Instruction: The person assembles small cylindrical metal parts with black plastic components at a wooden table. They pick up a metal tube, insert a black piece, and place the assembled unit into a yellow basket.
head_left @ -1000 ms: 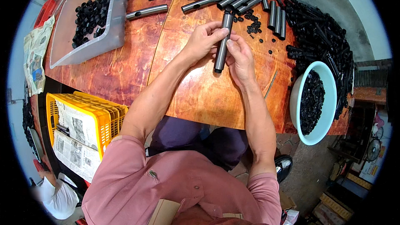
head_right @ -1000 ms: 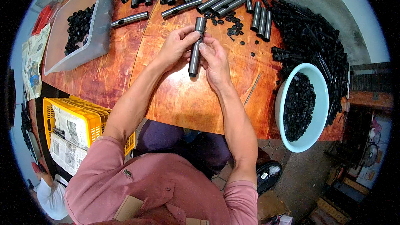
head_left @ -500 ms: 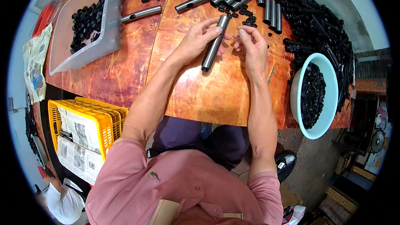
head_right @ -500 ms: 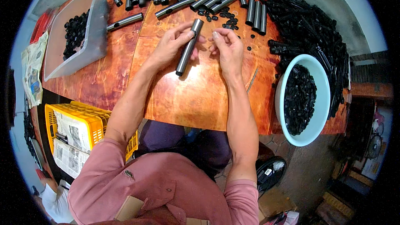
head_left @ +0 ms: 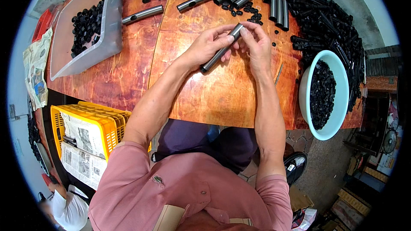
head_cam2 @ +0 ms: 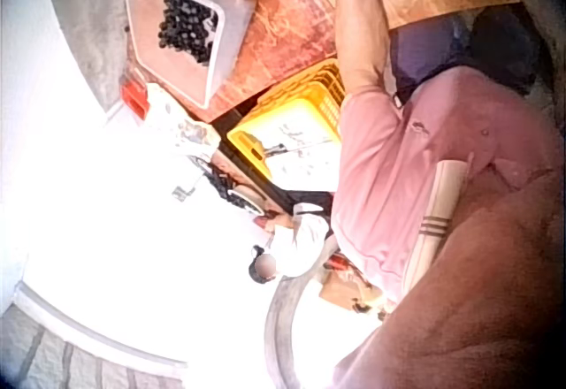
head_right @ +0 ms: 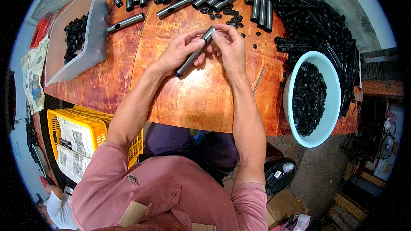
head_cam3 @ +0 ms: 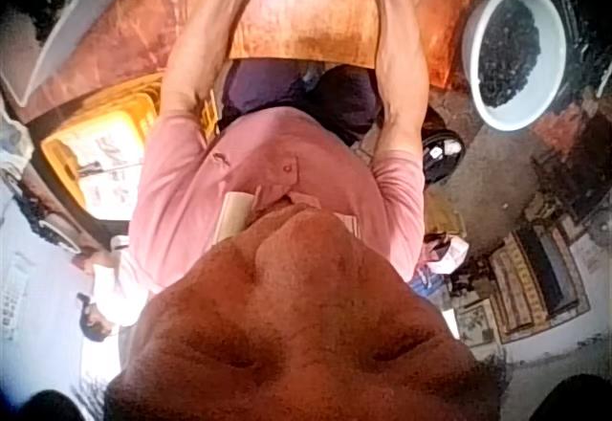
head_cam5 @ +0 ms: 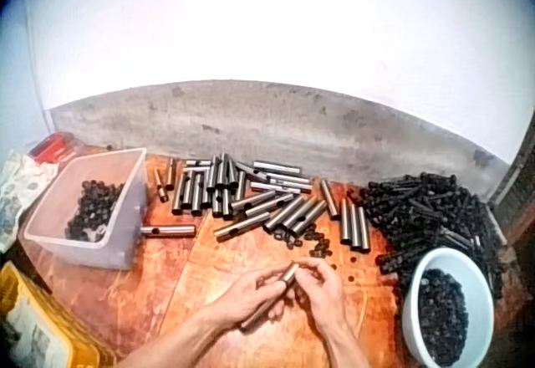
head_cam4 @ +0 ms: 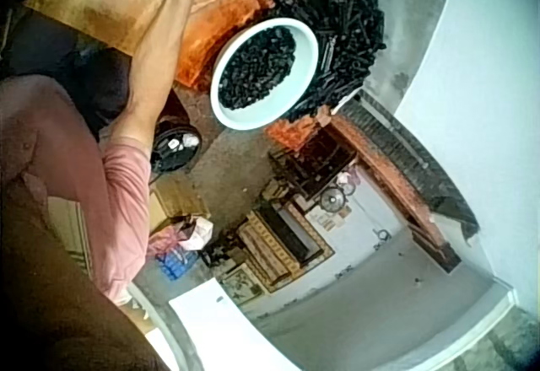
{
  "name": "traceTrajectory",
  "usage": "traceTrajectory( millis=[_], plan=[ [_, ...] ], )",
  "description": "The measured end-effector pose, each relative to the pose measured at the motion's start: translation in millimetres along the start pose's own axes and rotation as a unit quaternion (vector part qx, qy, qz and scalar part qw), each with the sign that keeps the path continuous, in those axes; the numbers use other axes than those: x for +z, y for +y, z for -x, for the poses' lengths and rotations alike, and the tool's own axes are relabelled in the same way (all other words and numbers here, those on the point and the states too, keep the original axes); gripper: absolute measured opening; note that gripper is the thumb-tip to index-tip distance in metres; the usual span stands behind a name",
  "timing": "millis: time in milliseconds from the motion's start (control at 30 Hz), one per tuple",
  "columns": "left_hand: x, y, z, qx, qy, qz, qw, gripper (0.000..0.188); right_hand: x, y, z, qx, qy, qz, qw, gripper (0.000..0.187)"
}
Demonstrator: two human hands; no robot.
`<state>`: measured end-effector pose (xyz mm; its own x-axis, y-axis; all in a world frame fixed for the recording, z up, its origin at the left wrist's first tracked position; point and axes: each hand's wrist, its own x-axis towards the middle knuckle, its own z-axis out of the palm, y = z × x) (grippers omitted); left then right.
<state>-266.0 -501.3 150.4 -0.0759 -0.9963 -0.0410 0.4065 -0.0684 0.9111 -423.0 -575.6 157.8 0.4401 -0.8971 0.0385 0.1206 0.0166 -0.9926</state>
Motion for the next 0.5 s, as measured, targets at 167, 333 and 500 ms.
traceTrajectory(
  millis=[167,333,500],
  plan=[
    [-1,3,2,0.236,0.066,-0.471,0.847,0.042,-2,0,0,-0.004,-0.012,0.009,1.000,0.028],
    [-7,2,7,0.197,0.086,-0.585,0.782,0.044,-13,4,-5,-0.018,-0.076,0.119,0.990,0.029],
    [-3,3,6,0.161,0.078,-0.639,0.748,0.040,-20,12,-8,-0.013,-0.106,0.182,0.977,0.027]
  ],
)
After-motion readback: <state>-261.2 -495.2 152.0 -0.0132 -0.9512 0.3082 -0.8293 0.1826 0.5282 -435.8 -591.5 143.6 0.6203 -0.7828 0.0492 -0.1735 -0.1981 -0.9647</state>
